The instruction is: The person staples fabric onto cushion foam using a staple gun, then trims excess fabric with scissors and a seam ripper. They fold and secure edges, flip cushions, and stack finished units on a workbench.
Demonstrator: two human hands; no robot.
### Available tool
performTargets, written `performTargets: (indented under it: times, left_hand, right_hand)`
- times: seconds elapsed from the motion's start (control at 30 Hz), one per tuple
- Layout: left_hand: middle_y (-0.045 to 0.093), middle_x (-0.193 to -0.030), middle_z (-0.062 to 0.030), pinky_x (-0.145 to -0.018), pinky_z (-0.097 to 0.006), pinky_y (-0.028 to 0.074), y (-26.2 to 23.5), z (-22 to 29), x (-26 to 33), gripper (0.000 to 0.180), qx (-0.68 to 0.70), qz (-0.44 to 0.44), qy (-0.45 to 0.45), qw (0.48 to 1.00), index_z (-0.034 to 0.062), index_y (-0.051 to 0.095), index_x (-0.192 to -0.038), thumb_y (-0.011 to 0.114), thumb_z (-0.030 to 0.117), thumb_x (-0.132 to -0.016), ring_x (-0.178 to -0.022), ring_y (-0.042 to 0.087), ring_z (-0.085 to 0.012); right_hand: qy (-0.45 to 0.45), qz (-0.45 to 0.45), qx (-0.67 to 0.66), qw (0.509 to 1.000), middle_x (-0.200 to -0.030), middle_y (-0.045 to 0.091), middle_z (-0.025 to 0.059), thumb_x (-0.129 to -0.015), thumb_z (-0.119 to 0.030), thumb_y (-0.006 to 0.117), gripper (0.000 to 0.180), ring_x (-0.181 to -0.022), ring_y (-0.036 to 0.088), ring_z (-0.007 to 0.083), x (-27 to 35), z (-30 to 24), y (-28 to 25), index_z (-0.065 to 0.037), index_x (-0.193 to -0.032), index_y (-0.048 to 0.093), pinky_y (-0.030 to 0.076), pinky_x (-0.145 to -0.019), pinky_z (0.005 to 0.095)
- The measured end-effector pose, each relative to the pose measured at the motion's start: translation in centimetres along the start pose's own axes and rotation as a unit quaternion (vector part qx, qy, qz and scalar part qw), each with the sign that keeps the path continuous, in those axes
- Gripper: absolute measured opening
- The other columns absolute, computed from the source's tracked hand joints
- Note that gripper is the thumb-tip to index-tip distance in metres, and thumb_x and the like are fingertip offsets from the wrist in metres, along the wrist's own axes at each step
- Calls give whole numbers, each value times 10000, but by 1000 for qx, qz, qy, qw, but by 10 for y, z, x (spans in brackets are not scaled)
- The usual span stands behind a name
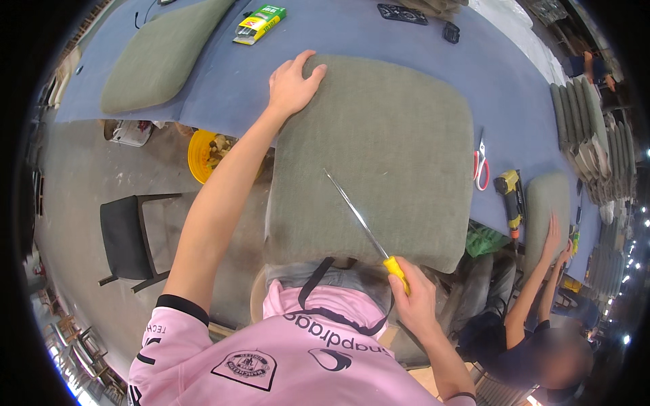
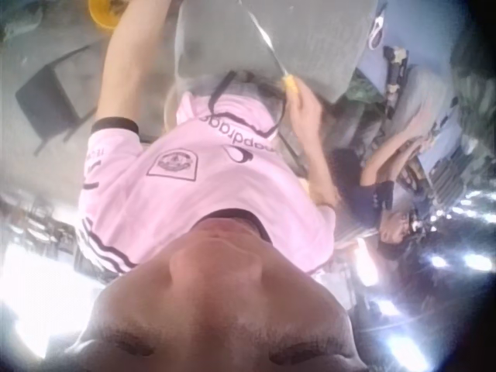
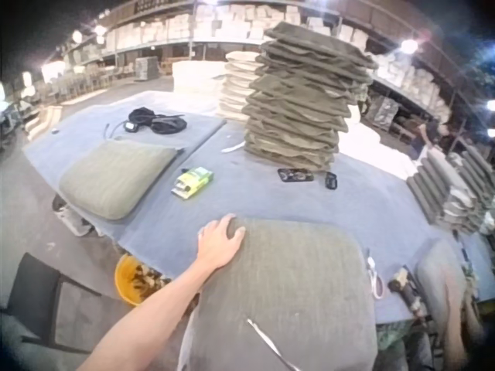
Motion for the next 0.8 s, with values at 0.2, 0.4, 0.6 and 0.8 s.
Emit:
performTargets:
  times: [0.2,0.4,0.6,0.8]
  left_hand:
    - [681,-1334,-193,-1236,-536,294,1,1,-1,629,1,-5,-2,1000,191,611,-1490,597,562,-984,-1370,561,-358]
    - [685,-1319,-199,-1239,-547,293,1,-1,-2,630,5,-12,-13,1000,199,612,-1491,602,565,-977,-1362,570,-360]
    - [697,-1284,-189,-1202,-529,351,-1,1,-2,626,-1,-4,-3,1000,200,619,-1488,604,575,-986,-1319,602,-360]
    - [703,-1265,-198,-1207,-542,339,-1,-1,-2,626,-1,3,-3,1000,193,632,-1473,620,568,-972,-1314,605,-368]
  right_hand:
    - [6,4,51,999,-1220,745,265,-1017,-128,693,380,-1089,752,404,6,-23,-11,53,-1349,658,574,-948,417]
    - [-10,3,43,999,-1172,758,253,-1002,-134,723,387,-1041,762,412,3,-23,-10,37,-1344,668,593,-905,409]
    - [24,-13,62,998,-1140,748,274,-1017,-162,717,384,-1015,758,426,7,-19,3,10,-1354,647,593,-851,444]
    - [270,-219,-500,793,-752,588,68,-1161,-407,483,429,-474,492,143,17,31,51,-51,-1381,576,382,-451,286]
Point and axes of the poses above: each hand's wrist, its own x-axis away from the middle knuckle, its own y-axis out of the palm, z = x × y, the point moved 6 cm from there along -x, towards the middle knuckle
